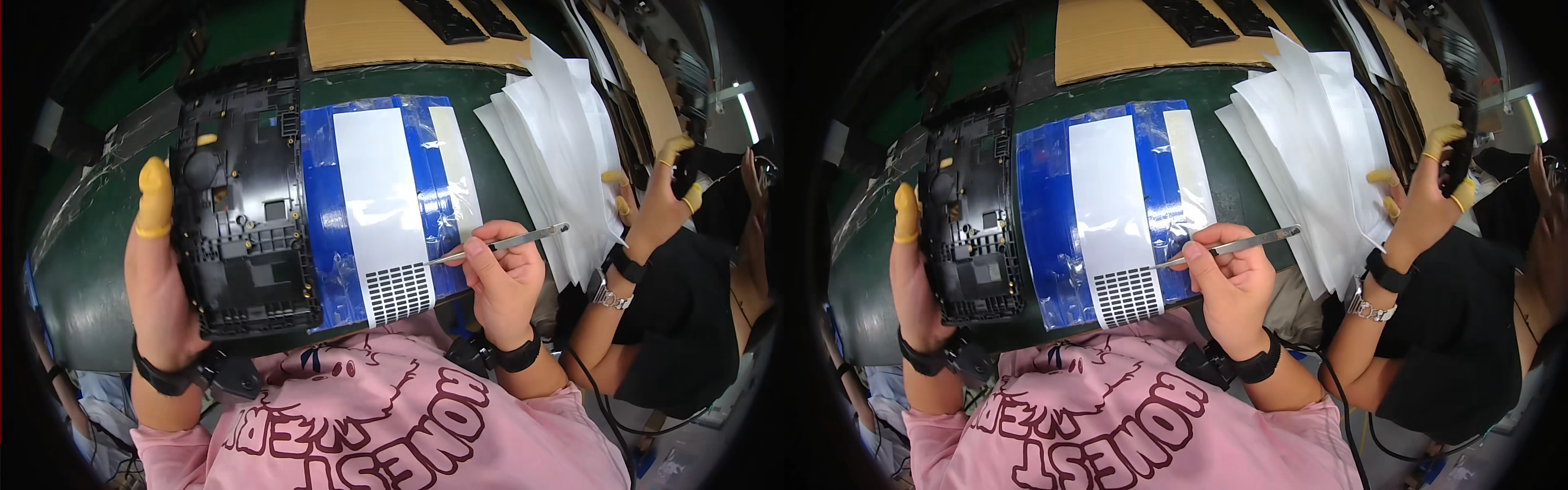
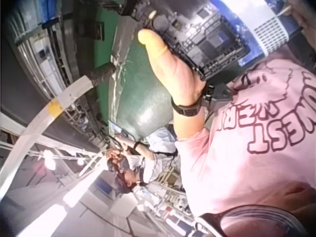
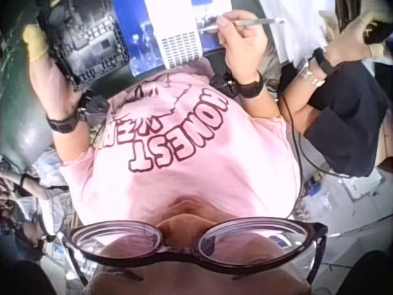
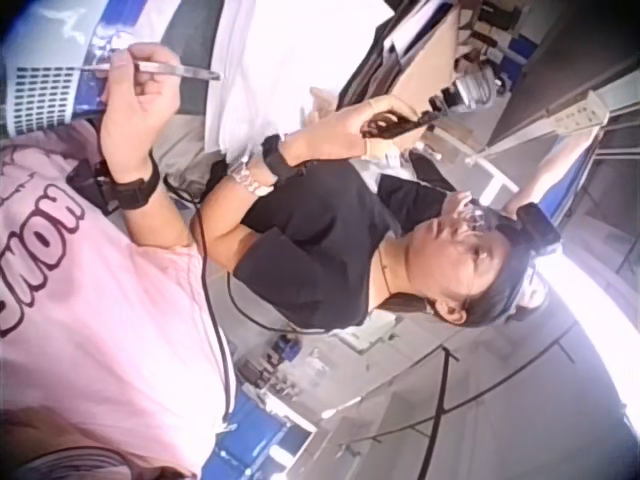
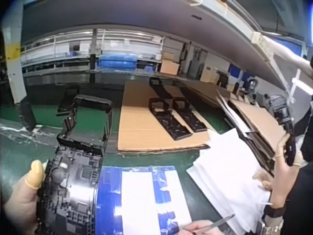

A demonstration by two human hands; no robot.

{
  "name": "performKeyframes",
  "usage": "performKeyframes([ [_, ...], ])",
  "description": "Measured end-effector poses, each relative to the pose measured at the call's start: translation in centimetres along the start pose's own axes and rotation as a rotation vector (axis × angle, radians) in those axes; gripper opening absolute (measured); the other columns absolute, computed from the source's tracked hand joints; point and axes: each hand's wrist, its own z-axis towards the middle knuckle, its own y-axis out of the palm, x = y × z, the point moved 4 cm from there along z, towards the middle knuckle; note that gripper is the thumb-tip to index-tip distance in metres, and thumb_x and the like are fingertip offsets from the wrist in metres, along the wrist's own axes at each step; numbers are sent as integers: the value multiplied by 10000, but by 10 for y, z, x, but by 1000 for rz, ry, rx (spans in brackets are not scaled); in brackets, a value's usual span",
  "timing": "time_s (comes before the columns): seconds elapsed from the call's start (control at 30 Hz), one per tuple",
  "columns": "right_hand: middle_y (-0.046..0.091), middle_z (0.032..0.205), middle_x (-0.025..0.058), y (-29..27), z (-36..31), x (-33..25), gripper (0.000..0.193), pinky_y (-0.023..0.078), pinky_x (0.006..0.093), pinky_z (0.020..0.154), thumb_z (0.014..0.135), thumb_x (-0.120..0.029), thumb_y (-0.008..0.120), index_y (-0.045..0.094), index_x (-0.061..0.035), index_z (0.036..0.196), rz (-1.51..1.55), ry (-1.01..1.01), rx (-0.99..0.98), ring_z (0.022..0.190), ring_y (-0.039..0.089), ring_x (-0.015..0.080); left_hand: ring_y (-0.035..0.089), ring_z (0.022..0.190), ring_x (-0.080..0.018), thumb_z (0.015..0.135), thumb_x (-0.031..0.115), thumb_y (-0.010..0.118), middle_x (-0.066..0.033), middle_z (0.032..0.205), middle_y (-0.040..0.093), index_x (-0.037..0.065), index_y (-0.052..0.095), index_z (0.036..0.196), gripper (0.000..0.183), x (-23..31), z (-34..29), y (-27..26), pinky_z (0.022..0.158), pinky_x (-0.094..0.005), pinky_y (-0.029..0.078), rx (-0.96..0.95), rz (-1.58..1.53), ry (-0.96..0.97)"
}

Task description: Assembling and inspecting black plastic components using tweezers at a workstation.

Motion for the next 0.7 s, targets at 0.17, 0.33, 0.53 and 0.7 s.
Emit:
performKeyframes([
  [0.17, 573, 706, 80, 4, -1, -3, 149, 391, 151, 484, 779, -1, 532, 467, 21, 911, -48, 20, 0, 638, 571, 92, 537, 866, -142, 870, 323, 400, -78, 1007, 525, 19, 425, 1116, 392, -12, -9, -7, 732, -266, 463, 61, 19, 141],
  [0.33, 571, 681, 82, 4, 0, -3, 152, 363, 158, 461, 776, 6, 530, 468, 22, 914, -49, 7, -8, 568, 530, 73, 517, 862, -126, 877, 258, 403, -61, 972, 521, 18, 413, 1110, 334, -13, -10, 2, 743, -265, 448, 67, 20, 128],
  [0.53, 583, 698, 133, 18, 1, -27, 158, 325, 166, 440, 770, 6, 526, 462, 26, 913, 139, -50, -34, 516, 485, 73, 487, 860, -126, 853, 170, 446, -54, 965, 501, 19, 380, 1109, 305, -23, -14, 16, 771, -279, 421, -34, -11, 80],
  [0.7, 576, 719, 123, 68, -1, -52, 132, 385, 180, 510, 781, -8, 503, 462, 21, 903, 172, -126, -199, 566, 505, 96, 495, 958, -165, 879, 192, 378, -84, 1033, 487, 27, 361, 1121, 293, -28, -21, 25, 820, -315, 429, -94, -43, 5],
])
